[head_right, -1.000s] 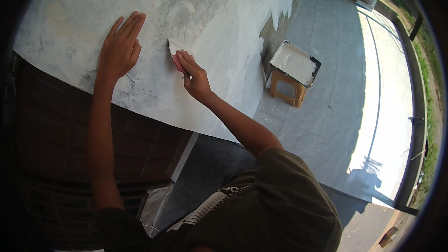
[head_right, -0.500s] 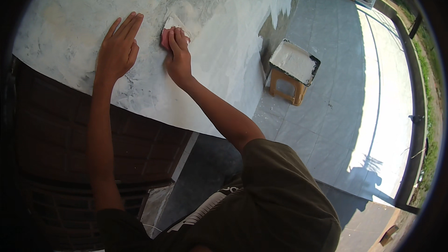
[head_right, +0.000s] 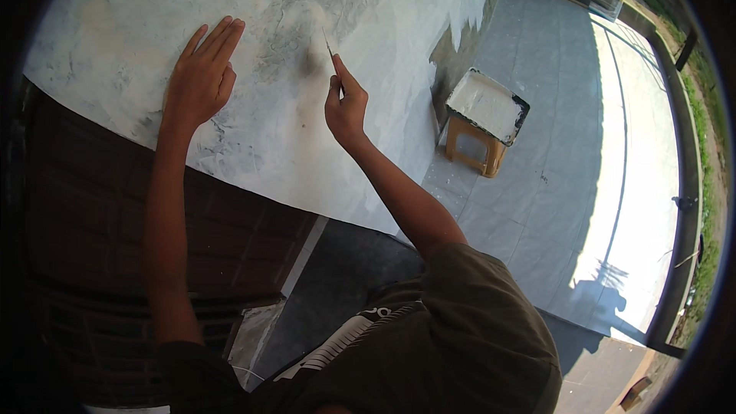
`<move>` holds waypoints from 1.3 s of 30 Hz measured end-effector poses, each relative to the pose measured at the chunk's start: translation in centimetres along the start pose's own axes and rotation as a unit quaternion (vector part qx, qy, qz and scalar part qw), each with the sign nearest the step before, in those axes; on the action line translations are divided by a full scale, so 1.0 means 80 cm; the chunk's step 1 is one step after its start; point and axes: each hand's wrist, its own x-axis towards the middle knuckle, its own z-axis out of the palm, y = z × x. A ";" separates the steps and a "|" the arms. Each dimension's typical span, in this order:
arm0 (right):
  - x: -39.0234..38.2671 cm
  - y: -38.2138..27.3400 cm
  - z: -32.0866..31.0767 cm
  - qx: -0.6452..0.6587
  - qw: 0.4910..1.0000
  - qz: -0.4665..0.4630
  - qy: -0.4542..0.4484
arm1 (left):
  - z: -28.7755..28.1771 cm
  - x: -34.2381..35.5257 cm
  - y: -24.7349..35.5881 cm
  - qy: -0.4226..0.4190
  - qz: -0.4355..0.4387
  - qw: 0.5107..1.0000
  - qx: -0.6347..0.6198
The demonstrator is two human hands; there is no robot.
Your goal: Applying wall putty to a wall using a putty knife.
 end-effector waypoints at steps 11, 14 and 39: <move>0.073 -0.020 0.082 0.005 0.972 -0.231 0.048 | -0.001 0.005 0.002 0.008 0.002 1.000 0.003; -0.005 -0.014 0.069 -0.024 0.961 -0.273 -0.038 | -0.001 0.001 0.001 0.011 0.004 1.000 0.001; -0.142 0.037 -0.006 -0.001 0.983 -0.146 -0.108 | -0.002 0.003 0.001 0.002 0.000 1.000 -0.017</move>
